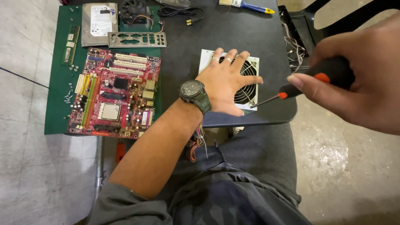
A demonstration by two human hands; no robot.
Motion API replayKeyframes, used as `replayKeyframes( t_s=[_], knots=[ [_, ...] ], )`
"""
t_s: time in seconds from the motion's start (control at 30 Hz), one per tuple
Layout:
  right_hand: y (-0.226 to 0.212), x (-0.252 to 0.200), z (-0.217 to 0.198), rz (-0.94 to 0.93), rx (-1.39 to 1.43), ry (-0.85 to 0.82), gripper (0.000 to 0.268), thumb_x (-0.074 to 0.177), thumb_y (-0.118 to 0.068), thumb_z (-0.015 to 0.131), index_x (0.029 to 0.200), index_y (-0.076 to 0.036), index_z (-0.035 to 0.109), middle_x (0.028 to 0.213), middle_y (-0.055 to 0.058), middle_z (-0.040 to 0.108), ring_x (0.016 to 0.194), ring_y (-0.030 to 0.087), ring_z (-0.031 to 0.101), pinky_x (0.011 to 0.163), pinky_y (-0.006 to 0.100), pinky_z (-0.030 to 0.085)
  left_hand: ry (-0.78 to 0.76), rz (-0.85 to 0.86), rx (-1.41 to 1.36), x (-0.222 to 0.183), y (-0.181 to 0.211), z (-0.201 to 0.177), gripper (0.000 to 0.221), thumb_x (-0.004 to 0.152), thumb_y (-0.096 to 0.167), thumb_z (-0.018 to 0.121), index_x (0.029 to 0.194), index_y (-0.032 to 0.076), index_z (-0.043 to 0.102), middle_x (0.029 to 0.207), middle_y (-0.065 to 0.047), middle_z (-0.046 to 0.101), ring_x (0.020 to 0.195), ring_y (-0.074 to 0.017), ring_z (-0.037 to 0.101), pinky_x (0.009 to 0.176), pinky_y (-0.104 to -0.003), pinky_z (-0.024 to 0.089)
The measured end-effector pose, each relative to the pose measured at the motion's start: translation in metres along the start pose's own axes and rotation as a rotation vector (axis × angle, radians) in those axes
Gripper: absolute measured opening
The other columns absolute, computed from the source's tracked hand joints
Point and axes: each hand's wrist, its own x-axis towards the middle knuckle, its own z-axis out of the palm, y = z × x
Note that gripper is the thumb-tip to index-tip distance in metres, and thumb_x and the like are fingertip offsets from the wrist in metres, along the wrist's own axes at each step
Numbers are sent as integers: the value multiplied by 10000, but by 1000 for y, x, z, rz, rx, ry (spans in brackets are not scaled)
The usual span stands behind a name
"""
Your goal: Disassembling various computer components including a power supply unit and a motherboard on a workbench.
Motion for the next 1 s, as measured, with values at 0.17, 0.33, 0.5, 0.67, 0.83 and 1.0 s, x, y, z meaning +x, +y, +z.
replayKeyframes(
  t_s=[0.17,0.33,0.5,0.67,0.83,1.0],
  knots=[
    [-2,-6,3,18,190,12,403,950,-450,724,712,-125,730,363,76,502,351,215,464,465,348,344,31,12,2,0,-1,2,1001,615,771,789,1499,442,456,1541,-240,306,1397,-541,340,1115,-740,205],
    [-2,-12,8,15,327,44,389,958,-360,750,725,-51,713,384,113,466,357,224,404,427,350,302,34,7,11,0,0,3,999,610,769,787,1497,449,460,1540,-243,315,1394,-533,347,1113,-729,215],
    [2,-14,11,16,264,53,375,971,-393,755,811,-56,726,441,122,520,385,239,469,452,367,343,10,8,23,1,-1,2,1010,614,776,788,1507,454,443,1555,-246,300,1401,-525,336,1109,-731,222],
    [3,-13,9,-13,201,68,429,953,-453,745,709,-103,703,409,84,479,393,239,462,504,371,354,51,19,41,0,-1,5,1004,617,801,773,1502,449,454,1551,-242,311,1390,-533,356,1098,-732,236],
    [7,-14,6,10,123,61,400,971,-514,705,783,-162,723,420,69,506,413,243,488,516,368,378,104,77,-4,-5,0,7,898,703,808,730,1475,405,509,1566,-213,360,1431,-511,324,1115,-764,214],
    [9,-23,1,47,300,86,369,932,-408,755,754,-86,725,373,88,456,347,212,402,434,342,317,361,255,-36,-24,10,7,426,808,539,793,1125,259,746,1339,-44,647,1262,-304,569,1019,-533,420]
  ],
)
